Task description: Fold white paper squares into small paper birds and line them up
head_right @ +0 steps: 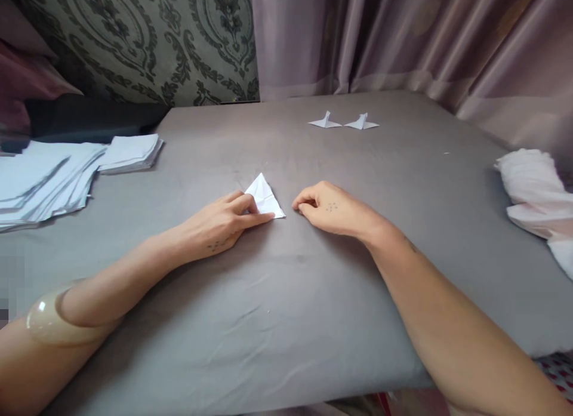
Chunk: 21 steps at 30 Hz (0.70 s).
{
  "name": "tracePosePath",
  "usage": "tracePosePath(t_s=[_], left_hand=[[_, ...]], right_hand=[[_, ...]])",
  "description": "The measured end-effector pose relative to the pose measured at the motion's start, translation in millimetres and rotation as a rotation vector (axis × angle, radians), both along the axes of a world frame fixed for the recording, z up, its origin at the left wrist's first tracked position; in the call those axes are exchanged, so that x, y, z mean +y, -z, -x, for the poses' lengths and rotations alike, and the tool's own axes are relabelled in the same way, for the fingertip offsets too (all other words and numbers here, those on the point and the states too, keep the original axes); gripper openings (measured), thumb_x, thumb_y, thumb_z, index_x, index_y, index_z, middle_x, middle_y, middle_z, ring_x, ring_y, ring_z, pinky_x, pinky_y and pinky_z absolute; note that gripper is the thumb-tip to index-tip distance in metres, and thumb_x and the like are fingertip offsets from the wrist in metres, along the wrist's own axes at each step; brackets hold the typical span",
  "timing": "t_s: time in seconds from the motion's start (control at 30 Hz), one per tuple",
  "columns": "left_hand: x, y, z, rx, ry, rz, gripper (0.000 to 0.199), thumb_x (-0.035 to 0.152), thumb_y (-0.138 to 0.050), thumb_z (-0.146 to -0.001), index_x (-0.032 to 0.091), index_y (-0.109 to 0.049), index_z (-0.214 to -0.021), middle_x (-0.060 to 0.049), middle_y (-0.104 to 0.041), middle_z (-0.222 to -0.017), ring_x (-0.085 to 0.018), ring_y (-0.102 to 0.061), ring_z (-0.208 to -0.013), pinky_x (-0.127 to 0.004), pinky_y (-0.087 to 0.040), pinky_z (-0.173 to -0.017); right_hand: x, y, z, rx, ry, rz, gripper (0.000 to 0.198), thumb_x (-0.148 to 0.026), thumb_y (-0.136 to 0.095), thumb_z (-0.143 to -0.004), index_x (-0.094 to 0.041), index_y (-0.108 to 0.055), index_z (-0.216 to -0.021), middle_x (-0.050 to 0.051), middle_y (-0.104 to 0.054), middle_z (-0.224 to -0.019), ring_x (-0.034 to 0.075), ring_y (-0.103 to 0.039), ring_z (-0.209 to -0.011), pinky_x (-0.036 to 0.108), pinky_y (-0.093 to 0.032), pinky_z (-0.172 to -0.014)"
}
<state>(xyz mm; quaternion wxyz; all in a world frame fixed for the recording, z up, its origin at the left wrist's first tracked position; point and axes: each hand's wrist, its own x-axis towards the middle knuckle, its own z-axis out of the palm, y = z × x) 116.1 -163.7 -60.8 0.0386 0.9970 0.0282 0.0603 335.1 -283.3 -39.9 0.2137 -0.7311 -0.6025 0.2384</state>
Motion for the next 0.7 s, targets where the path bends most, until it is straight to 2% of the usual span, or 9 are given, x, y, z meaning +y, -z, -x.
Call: tracePosePath(t_s=[0.13,0.4,0.6,0.7], left_hand=[[-2,1.7,-1,-0.010,-0.024,0.000,0.047,0.013,-0.033,-0.093,0.027,-0.055,-0.131,-0.010,-0.056,-0.097,-0.019,-0.049,-0.083,-0.033,-0.046,-0.078],[-3,10.7,4,-0.171,-0.099,0.103,0.032,0.020,-0.033,-0.096,0.018,-0.063,-0.106,-0.009,-0.063,-0.098,-0.019,-0.057,-0.092,-0.030,-0.048,-0.076],[-2,13.6,4,-0.229,-0.124,0.169,0.028,0.020,-0.035,-0.097,0.017,-0.062,-0.101,-0.009,-0.063,-0.103,-0.018,-0.059,-0.095,-0.030,-0.049,-0.081],[-2,14.1,4,-0.232,-0.157,0.196,0.024,0.022,-0.036,-0.097,0.017,-0.060,-0.100,-0.008,-0.061,-0.108,-0.016,-0.059,-0.092,-0.028,-0.049,-0.077]], right_hand=[[2,3,1,0.025,-0.034,0.068,0.026,-0.025,-0.051,-0.080,-0.025,-0.074,-0.092,0.000,-0.071,-0.081,0.015,-0.060,-0.067,0.026,-0.045,-0.062],[3,6,11,0.075,-0.036,-0.004,0.024,-0.028,-0.051,-0.081,-0.023,-0.073,-0.089,0.000,-0.071,-0.083,0.015,-0.060,-0.070,0.026,-0.044,-0.064],[3,11,26,0.080,0.033,-0.041,0.023,-0.039,-0.053,-0.083,-0.023,-0.069,-0.081,0.000,-0.068,-0.076,0.014,-0.057,-0.067,0.026,-0.040,-0.059],[4,15,35,0.064,0.072,-0.082,0.023,-0.043,-0.059,-0.080,-0.022,-0.067,-0.078,0.000,-0.066,-0.074,0.013,-0.055,-0.064,0.026,-0.039,-0.058]])
